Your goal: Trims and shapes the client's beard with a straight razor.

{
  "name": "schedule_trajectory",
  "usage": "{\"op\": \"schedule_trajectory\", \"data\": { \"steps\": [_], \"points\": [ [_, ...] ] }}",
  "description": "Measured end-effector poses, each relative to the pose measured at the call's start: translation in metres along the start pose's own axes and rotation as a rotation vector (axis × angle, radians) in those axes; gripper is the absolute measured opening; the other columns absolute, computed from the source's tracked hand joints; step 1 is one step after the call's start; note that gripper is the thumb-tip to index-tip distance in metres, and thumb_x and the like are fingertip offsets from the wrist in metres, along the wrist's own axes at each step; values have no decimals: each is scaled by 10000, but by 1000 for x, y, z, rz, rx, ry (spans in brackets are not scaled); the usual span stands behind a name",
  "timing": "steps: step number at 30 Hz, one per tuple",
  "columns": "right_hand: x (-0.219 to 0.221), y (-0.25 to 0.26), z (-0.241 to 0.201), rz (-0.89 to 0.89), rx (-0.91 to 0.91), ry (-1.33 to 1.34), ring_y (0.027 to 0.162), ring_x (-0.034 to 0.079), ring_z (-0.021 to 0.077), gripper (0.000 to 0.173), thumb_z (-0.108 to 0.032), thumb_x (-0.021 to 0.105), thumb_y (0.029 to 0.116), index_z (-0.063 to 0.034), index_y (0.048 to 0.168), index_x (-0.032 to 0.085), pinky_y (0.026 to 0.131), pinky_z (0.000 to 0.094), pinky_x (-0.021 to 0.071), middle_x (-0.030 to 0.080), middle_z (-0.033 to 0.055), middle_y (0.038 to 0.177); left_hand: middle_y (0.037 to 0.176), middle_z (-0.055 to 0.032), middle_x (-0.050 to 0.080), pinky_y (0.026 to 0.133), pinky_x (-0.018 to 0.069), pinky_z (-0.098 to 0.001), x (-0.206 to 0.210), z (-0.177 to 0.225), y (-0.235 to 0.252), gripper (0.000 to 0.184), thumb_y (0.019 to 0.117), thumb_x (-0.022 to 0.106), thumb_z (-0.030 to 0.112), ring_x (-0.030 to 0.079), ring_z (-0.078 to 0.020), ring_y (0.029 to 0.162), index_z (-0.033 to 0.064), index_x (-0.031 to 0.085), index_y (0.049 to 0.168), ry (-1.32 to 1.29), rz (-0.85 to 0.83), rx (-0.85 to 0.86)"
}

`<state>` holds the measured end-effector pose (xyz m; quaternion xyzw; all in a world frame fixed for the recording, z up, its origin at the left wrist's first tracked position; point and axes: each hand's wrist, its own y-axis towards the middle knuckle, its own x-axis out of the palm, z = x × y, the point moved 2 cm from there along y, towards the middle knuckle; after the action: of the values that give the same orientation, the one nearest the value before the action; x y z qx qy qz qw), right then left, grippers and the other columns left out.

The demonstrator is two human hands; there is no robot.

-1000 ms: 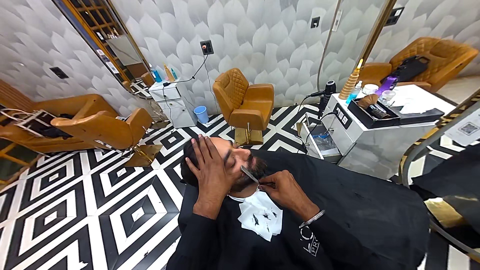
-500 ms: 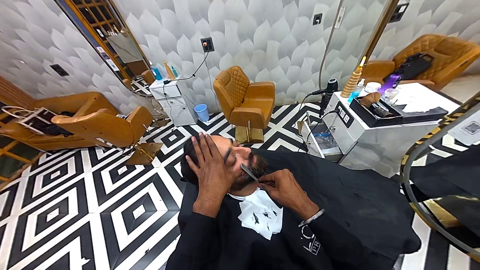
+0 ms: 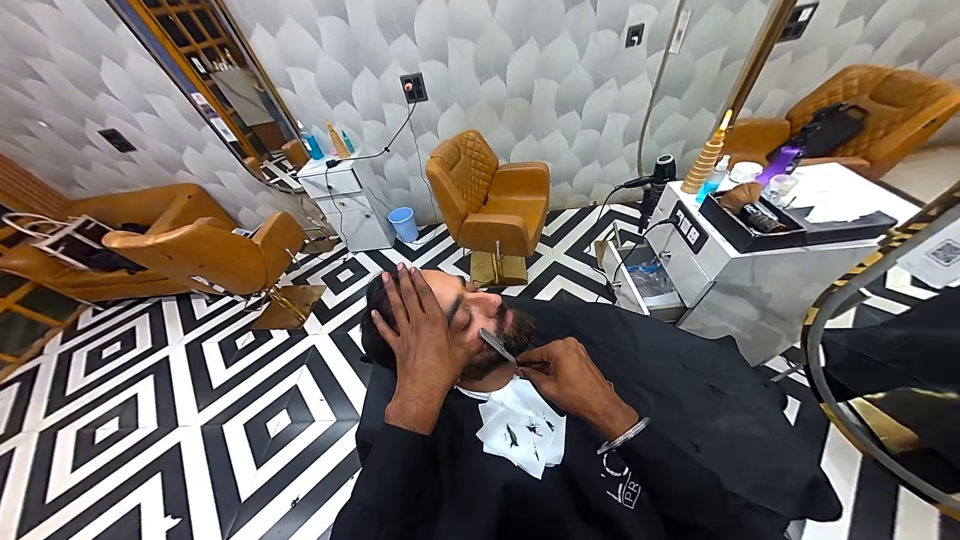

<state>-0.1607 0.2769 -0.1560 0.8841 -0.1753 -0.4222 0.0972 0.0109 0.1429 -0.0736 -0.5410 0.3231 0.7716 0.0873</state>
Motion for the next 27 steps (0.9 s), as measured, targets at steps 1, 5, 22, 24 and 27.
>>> {"op": "schedule_trajectory", "data": {
  "steps": [1,5,22,24,27],
  "points": [
    [1,0,-1,2,-5,1,642,669,60,96,-239,719,927,-217,936,812,620,354,576,724,-68,736,1713,-208,73,1164,111,-777,0,-1,-1,1363,658,875,572,43,-440,1576,-33,126,1622,-5,7,9],
    [-2,1,2,-3,14,11,656,678,54,100,-232,714,934,-210,938,811,634,349,584,732,-69,749,1715,-205,64,1169,96,-772,0,-1,-1,1394,656,866,623,37,-435,1579,-29,107,1626,-9,5,9],
    [0,1,2,2,31,27,683,698,52,96,-235,724,931,-205,953,813,662,350,607,749,-62,782,1715,-206,59,1168,89,-774,2,-2,-2,1388,661,864,623,20,-432,1580,-29,109,1626,-7,-1,19],
    [0,1,0,7,19,25,664,685,52,103,-239,716,932,-207,954,812,645,351,595,739,-64,763,1720,-198,40,1182,65,-759,1,-1,0,1422,635,872,631,0,-417,1585,-18,95,1632,-5,-14,-6],
    [2,2,-1,2,3,21,654,680,48,109,-246,709,930,-209,943,811,635,345,591,731,-70,746,1716,-204,49,1173,80,-771,1,-1,-1,1378,659,877,577,10,-418,1584,-26,105,1628,-9,-7,10]
  ]
}}
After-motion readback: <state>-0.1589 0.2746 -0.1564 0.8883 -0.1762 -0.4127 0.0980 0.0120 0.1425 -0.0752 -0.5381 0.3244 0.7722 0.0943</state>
